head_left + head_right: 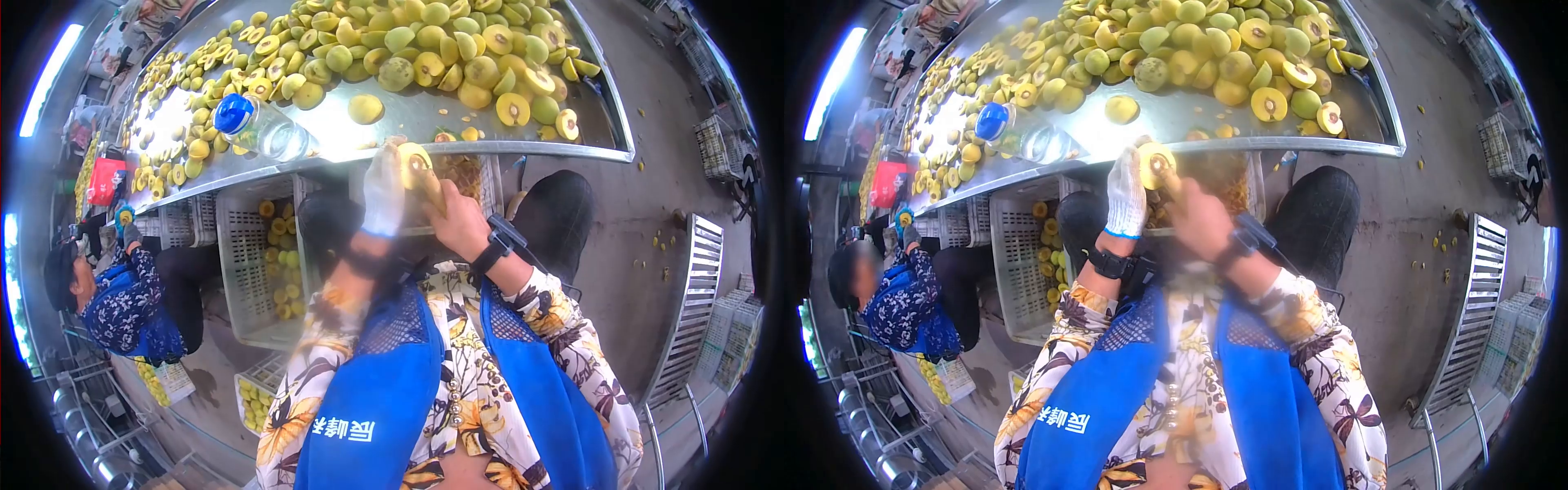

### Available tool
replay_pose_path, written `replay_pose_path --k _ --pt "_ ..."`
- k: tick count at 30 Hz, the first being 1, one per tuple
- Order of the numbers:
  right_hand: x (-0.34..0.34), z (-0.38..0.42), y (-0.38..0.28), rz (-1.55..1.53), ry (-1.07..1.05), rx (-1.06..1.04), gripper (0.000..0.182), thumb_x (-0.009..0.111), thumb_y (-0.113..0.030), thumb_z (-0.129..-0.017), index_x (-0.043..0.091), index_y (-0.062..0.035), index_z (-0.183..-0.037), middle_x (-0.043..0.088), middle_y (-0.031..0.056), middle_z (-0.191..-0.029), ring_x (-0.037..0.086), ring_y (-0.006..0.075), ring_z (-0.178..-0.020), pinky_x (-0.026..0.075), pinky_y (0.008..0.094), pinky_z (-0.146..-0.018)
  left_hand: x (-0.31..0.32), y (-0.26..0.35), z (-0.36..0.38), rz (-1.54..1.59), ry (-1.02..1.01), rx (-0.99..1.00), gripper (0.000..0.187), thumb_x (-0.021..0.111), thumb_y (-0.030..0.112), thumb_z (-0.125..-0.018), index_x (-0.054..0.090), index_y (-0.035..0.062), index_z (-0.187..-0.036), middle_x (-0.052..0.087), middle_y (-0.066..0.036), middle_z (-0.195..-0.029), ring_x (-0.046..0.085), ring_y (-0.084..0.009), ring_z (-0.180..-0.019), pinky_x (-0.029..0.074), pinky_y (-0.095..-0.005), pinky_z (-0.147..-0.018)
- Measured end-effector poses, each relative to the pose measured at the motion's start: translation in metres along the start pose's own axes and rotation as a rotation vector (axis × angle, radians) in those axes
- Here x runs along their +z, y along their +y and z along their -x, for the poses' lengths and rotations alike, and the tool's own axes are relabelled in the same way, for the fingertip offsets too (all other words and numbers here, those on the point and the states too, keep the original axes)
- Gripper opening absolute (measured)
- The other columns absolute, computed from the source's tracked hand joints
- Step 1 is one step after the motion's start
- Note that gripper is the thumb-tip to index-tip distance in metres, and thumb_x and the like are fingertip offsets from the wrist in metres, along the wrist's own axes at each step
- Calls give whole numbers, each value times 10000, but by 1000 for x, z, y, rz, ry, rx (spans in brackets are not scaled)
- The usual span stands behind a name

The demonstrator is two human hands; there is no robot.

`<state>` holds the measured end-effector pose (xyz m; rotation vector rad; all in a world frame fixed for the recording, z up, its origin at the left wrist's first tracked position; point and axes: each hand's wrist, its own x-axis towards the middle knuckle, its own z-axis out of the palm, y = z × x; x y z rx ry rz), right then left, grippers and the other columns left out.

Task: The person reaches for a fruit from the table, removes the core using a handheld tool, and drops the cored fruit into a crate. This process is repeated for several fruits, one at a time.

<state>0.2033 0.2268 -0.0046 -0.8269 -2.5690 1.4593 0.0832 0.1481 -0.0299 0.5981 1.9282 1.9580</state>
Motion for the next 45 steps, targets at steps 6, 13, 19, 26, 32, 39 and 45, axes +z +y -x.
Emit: replay_pose_path --k 6,13,19,26,32,39,45 --pt "10 5 4 -66 -8 -2 268 517 -163 -795 399 23 -948 555 297 -720 538 470 -724 417 511 -642 3 0 6 -165 56 155 359 343 233 -935 534 -33 -1083 594 -161 -958 570 -239 -877 437 -318 -802" --pt "8 4 5 37 -152 -26 231 483 -95 -783 385 45 -939 542 312 -693 531 482 -710 419 512 -638 -22 14 -15 -278 -309 56 282 408 170 -907 584 -29 -1000 615 -148 -930 587 -209 -871 455 -312 -817" --pt "15 -4 1 -44 -118 19 222 492 -84 -765 411 43 -928 552 309 -743 531 484 -760 425 500 -672 -19 13 -9 54 -140 -185 333 408 259 -933 566 -19 -1028 586 -129 -994 569 -179 -918 470 -312 -801" --pt "25 4 -8 -122 -50 110 258 513 -106 -751 428 38 -948 560 308 -817 537 470 -833 434 463 -716 4 11 11 160 73 -132 360 498 265 -905 525 -17 -1127 564 -79 -1010 551 -152 -882 477 -272 -744" --pt "28 8 -3 -170 -9 137 287 527 -108 -748 426 51 -964 562 308 -818 546 463 -820 444 449 -712 19 0 9 212 138 -106 227 486 192 -897 554 5 -1007 584 -55 -829 546 -128 -697 452 -230 -610" --pt "28 4 -1 -16 -105 67 293 524 -85 -745 400 48 -975 564 308 -778 543 470 -775 428 492 -675 -3 16 -4 532 -60 -550 302 477 310 -877 541 26 -952 576 -92 -767 561 -192 -590 472 -297 -527" --pt "30 -3 -10 -82 -25 78 285 517 -62 -727 406 46 -966 564 299 -754 539 471 -761 430 491 -673 -1 8 0 245 75 -179 299 462 275 -905 545 13 -1023 589 -81 -854 571 -155 -720 470 -262 -631"
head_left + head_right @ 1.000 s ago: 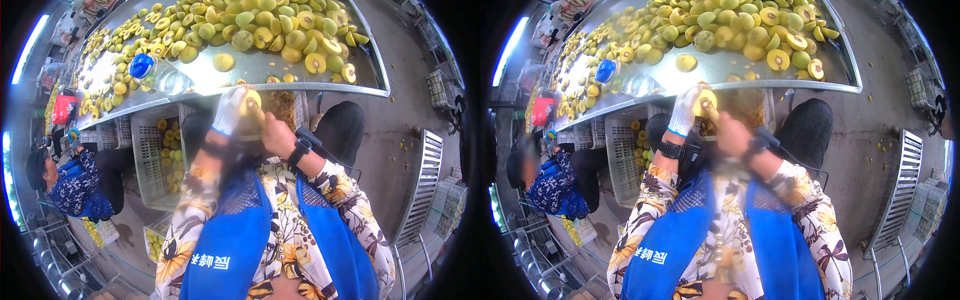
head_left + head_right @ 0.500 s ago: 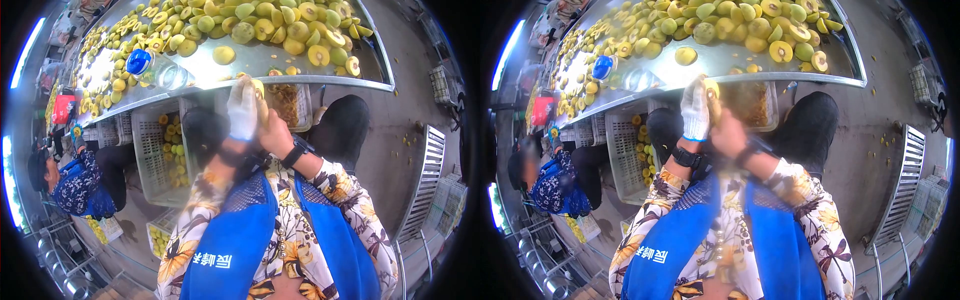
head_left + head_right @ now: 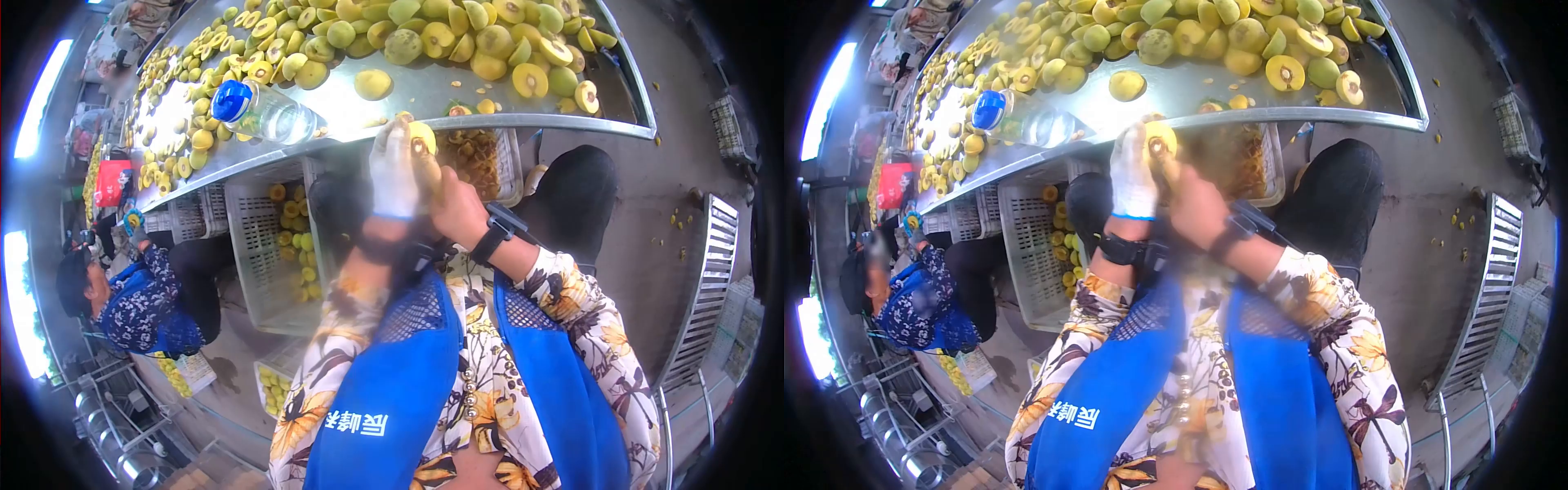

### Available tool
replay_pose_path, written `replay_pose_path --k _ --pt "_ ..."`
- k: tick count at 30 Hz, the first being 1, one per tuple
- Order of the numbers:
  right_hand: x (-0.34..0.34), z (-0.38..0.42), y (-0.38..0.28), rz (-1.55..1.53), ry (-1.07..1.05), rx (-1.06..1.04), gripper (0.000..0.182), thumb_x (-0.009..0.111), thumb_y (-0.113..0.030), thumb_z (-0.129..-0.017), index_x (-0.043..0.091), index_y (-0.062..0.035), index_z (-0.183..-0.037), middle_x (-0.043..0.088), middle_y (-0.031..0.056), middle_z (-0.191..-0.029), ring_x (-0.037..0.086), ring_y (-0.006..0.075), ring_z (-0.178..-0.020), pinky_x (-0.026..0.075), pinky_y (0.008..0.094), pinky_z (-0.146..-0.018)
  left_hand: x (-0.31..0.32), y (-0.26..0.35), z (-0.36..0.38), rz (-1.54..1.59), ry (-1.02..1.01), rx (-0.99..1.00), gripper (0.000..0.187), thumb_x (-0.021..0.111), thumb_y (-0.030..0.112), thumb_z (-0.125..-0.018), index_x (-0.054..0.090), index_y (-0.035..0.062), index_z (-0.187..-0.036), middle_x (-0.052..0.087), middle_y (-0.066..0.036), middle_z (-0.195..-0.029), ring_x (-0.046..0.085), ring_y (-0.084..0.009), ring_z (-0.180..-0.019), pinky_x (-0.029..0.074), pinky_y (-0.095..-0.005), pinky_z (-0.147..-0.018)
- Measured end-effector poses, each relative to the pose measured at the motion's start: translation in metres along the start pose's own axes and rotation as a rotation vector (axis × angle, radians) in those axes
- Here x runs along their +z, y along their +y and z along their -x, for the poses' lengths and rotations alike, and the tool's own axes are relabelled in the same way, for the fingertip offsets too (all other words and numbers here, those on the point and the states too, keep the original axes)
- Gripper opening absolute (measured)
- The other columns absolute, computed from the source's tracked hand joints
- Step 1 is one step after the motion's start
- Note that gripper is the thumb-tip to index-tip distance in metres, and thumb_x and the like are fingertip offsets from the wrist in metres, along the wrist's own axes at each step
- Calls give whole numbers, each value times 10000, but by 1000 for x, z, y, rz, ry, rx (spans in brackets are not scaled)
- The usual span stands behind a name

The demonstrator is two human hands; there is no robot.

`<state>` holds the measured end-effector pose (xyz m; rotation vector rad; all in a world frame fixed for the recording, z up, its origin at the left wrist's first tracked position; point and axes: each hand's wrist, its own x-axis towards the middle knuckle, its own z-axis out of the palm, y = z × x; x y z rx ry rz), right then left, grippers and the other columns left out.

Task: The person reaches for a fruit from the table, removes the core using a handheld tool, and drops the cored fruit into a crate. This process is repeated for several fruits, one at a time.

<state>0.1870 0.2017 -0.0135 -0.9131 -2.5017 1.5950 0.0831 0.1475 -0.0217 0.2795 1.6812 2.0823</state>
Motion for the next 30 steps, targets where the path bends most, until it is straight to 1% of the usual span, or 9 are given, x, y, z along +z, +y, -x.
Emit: replay_pose_path --k 5,7,10,13,16,22,25,28,30 --pt "-6 13 -13 -66 -19 -12 267 517 -57 -719 409 30 -947 568 284 -748 543 460 -745 432 493 -653 -1 -10 5 -194 -17 219 307 425 240 -924 523 -10 -1074 594 -124 -934 577 -192 -828 484 -279 -723" --pt "-7 13 -7 -47 -52 -36 253 521 -59 -718 412 23 -932 568 279 -746 547 454 -742 433 492 -646 -5 2 8 -206 -179 11 301 456 234 -893 490 4 -1084 589 -156 -911 582 -268 -820 500 -317 -722" --pt "-1 8 2 -9 -97 -32 241 527 -62 -715 413 17 -912 568 274 -740 550 447 -738 433 490 -641 -23 3 -9 450 -345 -474 280 504 232 -850 490 18 -1031 589 -167 -872 584 -280 -802 508 -349 -701" --pt "-8 6 -6 0 -109 -52 240 529 -63 -714 411 20 -906 568 272 -736 549 449 -734 431 486 -646 -3 13 2 376 17 -378 284 482 276 -880 511 31 -1022 573 -128 -804 570 -233 -610 489 -326 -561" --pt "-17 11 -21 -63 -117 -89 234 521 -65 -721 409 23 -906 567 273 -731 547 452 -731 429 481 -646 4 9 7 -143 132 21 253 503 207 -859 571 -20 -945 578 -104 -856 560 -181 -751 482 -281 -672" --pt "2 13 4 -59 -130 12 229 522 -71 -726 426 24 -911 562 280 -727 554 443 -748 437 464 -648 -4 18 1 -219 -235 -154 238 484 186 -858 561 -10 -967 561 -92 -803 558 -168 -646 469 -278 -555" --pt "-2 8 7 -80 -139 13 232 538 -86 -726 443 19 -910 566 274 -736 556 440 -754 441 458 -654 0 15 -1 52 -42 -351 248 478 207 -871 562 -9 -956 559 -93 -767 557 -170 -617 469 -280 -532" --pt "-3 6 6 -142 -106 -16 251 554 -108 -727 459 16 -924 572 261 -743 559 435 -748 446 451 -652 15 23 11 -116 10 62 292 466 267 -888 557 -1 -960 559 -93 -737 556 -185 -607 479 -305 -529" --pt "4 7 9 -122 -66 -43 276 567 -121 -727 471 15 -948 579 247 -743 568 424 -738 449 442 -644 13 20 8 -105 21 -27 313 461 309 -894 547 12 -942 571 -107 -742 562 -204 -600 486 -323 -524"
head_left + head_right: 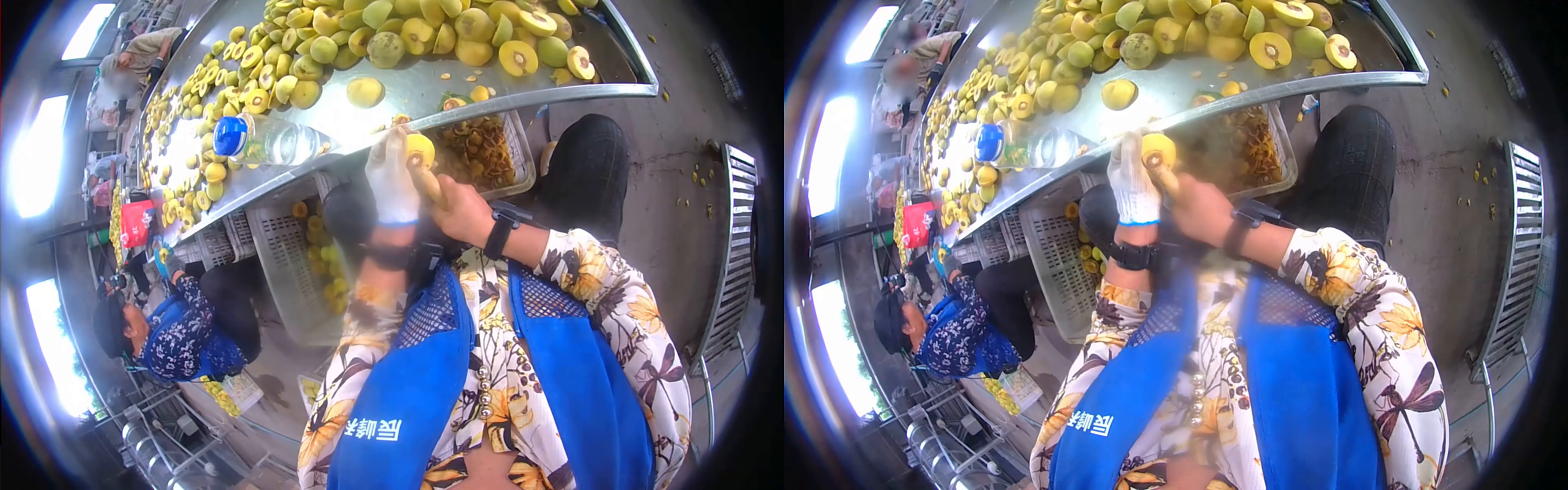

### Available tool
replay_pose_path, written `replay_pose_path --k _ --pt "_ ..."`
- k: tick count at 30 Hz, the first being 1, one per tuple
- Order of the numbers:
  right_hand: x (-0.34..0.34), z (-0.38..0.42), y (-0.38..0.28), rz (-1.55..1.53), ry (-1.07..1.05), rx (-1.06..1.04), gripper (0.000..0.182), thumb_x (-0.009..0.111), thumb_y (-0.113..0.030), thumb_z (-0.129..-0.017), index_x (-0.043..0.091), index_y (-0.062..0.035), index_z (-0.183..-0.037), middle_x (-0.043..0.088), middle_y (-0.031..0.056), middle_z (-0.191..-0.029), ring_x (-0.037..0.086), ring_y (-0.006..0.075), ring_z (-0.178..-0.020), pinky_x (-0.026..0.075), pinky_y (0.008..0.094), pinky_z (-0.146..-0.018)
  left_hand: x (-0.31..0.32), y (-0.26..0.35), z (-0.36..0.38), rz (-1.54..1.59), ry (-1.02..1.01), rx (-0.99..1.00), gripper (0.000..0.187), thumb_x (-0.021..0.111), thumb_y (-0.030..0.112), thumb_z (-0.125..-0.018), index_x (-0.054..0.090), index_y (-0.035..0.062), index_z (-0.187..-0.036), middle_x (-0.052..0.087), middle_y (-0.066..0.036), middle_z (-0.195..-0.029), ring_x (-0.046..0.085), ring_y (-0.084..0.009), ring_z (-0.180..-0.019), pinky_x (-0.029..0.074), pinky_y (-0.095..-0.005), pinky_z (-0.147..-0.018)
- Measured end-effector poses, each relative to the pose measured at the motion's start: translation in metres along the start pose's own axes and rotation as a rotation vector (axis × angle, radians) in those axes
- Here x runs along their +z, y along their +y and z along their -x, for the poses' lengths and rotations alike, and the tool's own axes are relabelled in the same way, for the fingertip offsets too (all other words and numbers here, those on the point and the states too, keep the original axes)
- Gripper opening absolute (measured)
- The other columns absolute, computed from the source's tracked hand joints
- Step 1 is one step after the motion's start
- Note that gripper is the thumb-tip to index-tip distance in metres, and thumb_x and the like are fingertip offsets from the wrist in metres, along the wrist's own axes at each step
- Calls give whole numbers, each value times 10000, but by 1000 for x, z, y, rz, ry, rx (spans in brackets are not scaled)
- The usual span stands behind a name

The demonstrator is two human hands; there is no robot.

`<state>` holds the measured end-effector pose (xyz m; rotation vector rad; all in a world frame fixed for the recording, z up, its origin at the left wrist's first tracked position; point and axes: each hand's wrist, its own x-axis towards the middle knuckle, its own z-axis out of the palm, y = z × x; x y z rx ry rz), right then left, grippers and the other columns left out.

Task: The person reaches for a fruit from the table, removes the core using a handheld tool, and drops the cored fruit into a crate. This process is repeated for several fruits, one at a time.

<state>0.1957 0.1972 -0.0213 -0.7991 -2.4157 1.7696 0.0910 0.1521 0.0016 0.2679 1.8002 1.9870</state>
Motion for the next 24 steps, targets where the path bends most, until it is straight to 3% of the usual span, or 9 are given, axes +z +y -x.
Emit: replay_pose_path --k 4,6,7,9,13,16,19,22,24 --pt "4 4 1 -195 -45 28 328 556 -108 -727 480 29 -1015 582 170 -689 590 304 -648 457 379 -594 -11 -6 -10 368 -95 -449 350 398 322 -910 558 10 -913 612 -139 -815 592 -224 -673 504 -300 -597" --pt "1 6 -4 -392 -152 132 344 543 -92 -729 476 34 -1043 571 121 -658 576 222 -558 455 339 -524 -16 -11 -17 439 -192 -527 353 389 321 -912 553 8 -912 616 -149 -812 595 -224 -663 507 -298 -564" --pt "2 7 -3 -346 -132 111 315 530 -87 -729 489 26 -1020 577 137 -695 581 249 -605 463 350 -576 -17 -14 -18 475 -239 -568 355 384 320 -913 551 7 -912 618 -153 -810 596 -225 -657 508 -298 -548" --pt "3 6 -1 -254 -90 64 262 505 -77 -729 513 10 -975 590 170 -768 592 303 -700 477 373 -682 -14 -15 -17 415 -224 -435 349 387 318 -911 549 9 -912 617 -158 -794 597 -229 -631 508 -302 -522" --pt "-9 5 -7 -327 -259 176 253 496 -68 -736 494 12 -976 564 136 -689 556 222 -530 453 328 -482 -10 -9 -12 -42 -168 -154 339 395 315 -907 536 8 -923 613 -166 -776 599 -243 -598 515 -310 -512" --pt "-13 4 -7 -486 -366 272 228 501 -74 -747 480 -3 -963 527 92 -624 489 154 -417 384 286 -356 -10 -15 -15 354 -167 -460 341 443 346 -895 547 28 -833 600 -136 -715 575 -229 -548 473 -312 -447" --pt "-15 2 0 -702 -489 347 205 514 -85 -760 473 -23 -951 489 46 -588 437 113 -378 340 254 -315 -8 -8 -13 388 -202 -496 339 447 320 -897 575 19 -809 611 -120 -715 565 -188 -547 460 -278 -464" --pt "-18 0 12 -920 -625 414 197 531 -92 -772 471 -32 -950 475 21 -594 427 99 -386 341 239 -317 -16 -15 -15 -58 -223 -54 336 450 303 -900 592 22 -781 621 -104 -718 558 -155 -549 445 -253 -483" --pt "-22 -4 12 -1003 -738 510 207 543 -98 -782 473 -32 -965 474 12 -604 427 90 -392 345 228 -318 -18 -19 -14 -154 -177 -95 323 447 289 -902 593 28 -781 625 -98 -725 556 -149 -548 441 -245 -490"
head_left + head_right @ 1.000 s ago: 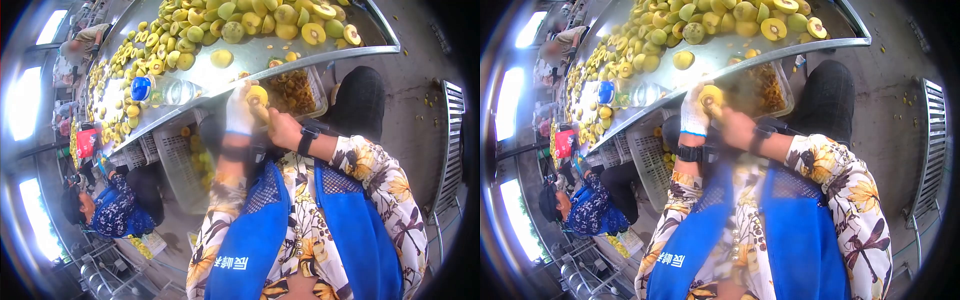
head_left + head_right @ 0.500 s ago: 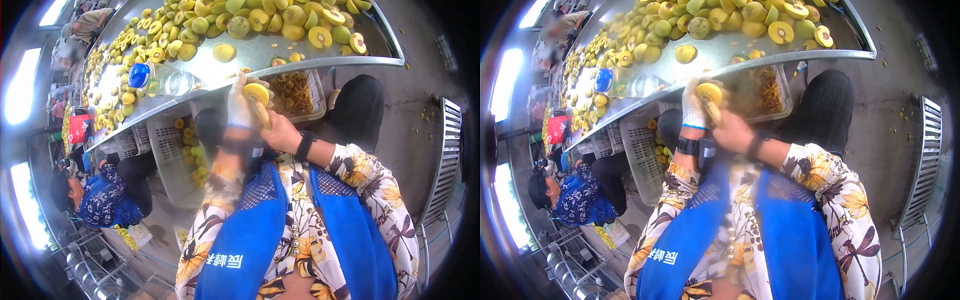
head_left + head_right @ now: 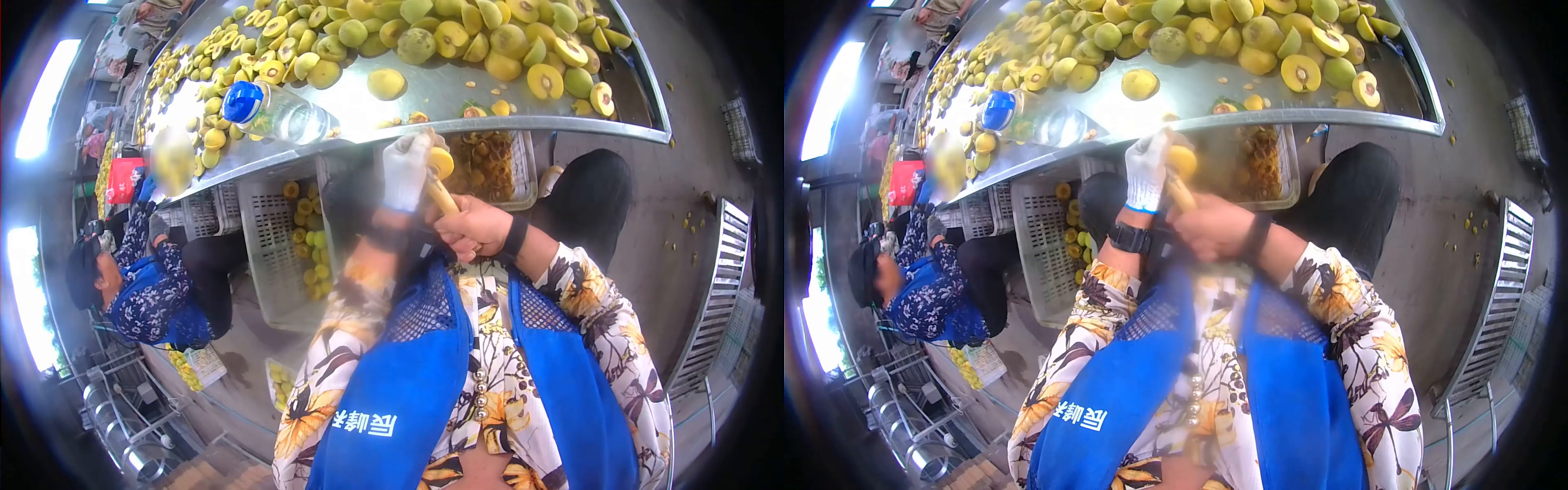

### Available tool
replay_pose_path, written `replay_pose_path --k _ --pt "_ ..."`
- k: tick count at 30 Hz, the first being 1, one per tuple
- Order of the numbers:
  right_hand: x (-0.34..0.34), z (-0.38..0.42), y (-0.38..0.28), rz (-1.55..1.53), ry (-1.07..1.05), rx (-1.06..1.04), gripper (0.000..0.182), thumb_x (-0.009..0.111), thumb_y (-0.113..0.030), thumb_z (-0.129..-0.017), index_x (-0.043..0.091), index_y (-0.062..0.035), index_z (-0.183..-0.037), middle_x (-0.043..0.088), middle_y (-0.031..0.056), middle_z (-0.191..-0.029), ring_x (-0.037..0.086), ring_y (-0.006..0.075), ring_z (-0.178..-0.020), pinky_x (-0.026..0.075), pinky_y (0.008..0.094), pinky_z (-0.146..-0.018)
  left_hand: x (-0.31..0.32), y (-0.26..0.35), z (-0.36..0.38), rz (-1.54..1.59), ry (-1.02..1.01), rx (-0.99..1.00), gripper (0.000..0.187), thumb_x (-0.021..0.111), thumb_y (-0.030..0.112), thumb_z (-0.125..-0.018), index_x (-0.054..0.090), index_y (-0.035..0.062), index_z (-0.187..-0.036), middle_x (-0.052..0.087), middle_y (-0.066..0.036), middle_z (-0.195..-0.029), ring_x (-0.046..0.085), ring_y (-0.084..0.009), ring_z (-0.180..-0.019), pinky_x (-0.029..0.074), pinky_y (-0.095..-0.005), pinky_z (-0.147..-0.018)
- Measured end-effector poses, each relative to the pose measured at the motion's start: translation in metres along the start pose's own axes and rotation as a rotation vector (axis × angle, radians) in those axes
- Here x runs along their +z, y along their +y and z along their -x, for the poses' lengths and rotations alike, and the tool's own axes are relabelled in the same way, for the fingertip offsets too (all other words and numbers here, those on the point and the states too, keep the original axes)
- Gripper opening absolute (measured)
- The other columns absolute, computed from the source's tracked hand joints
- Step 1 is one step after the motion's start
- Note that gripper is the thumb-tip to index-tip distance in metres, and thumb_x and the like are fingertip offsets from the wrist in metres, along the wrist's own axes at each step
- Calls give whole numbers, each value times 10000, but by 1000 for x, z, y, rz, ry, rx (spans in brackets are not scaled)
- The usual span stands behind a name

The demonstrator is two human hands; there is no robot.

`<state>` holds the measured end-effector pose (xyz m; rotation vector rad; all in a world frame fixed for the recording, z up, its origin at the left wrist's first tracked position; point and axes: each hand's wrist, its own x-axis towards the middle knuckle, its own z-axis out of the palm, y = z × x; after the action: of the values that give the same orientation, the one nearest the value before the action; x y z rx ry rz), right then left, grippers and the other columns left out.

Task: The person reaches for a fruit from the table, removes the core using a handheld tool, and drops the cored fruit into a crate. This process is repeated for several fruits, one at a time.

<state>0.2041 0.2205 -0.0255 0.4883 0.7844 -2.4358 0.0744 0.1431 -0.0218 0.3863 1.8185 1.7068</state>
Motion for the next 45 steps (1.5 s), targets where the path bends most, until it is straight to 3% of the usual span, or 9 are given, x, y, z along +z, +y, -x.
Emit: replay_pose_path --k 7,12,15,17,22,27,32,39,45 --pt "8 -4 -8 148 -71 46 193 516 -20 -813 444 -47 -990 389 -4 -549 350 79 -356 279 237 -302 -9 -3 4 476 14 -375 384 485 430 -869 544 55 -922 607 -104 -725 571 -210 -530 460 -307 -419" --pt "18 -13 1 210 52 -141 166 524 -34 -823 441 -50 -966 402 8 -558 347 88 -360 320 235 -338 -60 0 9 792 355 -125 378 424 400 -905 541 40 -905 594 -64 -813 581 -176 -717 503 -300 -559" --pt "-11 -22 -2 1108 560 -372 188 594 -154 -772 509 -15 -867 563 123 -634 529 185 -425 428 318 -414 -135 16 28 28 671 77 339 580 347 -839 611 10 -847 579 -30 -695 588 -150 -643 510 -278 -546" --pt "-50 -34 19 1594 709 -570 252 613 -211 -729 541 -1 -849 608 179 -690 598 233 -499 472 351 -492 -162 32 45 -1323 804 205 258 633 316 -760 662 73 -839 637 -77 -802 612 -233 -769 491 -342 -680" --pt "-59 -58 26 1260 609 -259 301 638 -221 -724 550 12 -893 607 222 -758 602 376 -770 478 415 -685 -125 65 5 -1163 473 402 243 559 285 -777 614 81 -897 588 -121 -852 573 -301 -816 465 -396 -711" --pt "-44 -41 25 1360 625 -434 262 640 -203 -725 561 -2 -872 610 212 -788 603 364 -766 475 406 -692 -66 30 -99 -1379 87 343 397 582 285 -740 517 137 -1102 452 -161 -1139 528 -337 -984 442 -477 -790" --pt "-25 -17 16 1349 658 -439 260 633 -208 -735 553 -3 -875 604 216 -783 596 365 -756 466 406 -670 -50 -23 -142 -1378 232 465 295 382 123 -856 473 115 -1137 452 -204 -1108 550 -355 -939 459 -429 -783" --pt "6 -3 6 1297 644 -444 308 621 -255 -745 507 3 -869 584 250 -788 571 414 -770 452 440 -663 -48 3 -141 -1374 105 479 499 663 219 -683 455 73 -1113 449 -187 -1170 535 -351 -976 453 -430 -841" --pt "-10 9 6 1240 857 -398 326 621 -241 -738 498 -5 -927 581 257 -795 558 432 -788 449 450 -673 -30 49 -106 -516 104 -14 512 699 195 -663 495 8 -1094 552 -185 -1053 581 -284 -880 482 -375 -741"
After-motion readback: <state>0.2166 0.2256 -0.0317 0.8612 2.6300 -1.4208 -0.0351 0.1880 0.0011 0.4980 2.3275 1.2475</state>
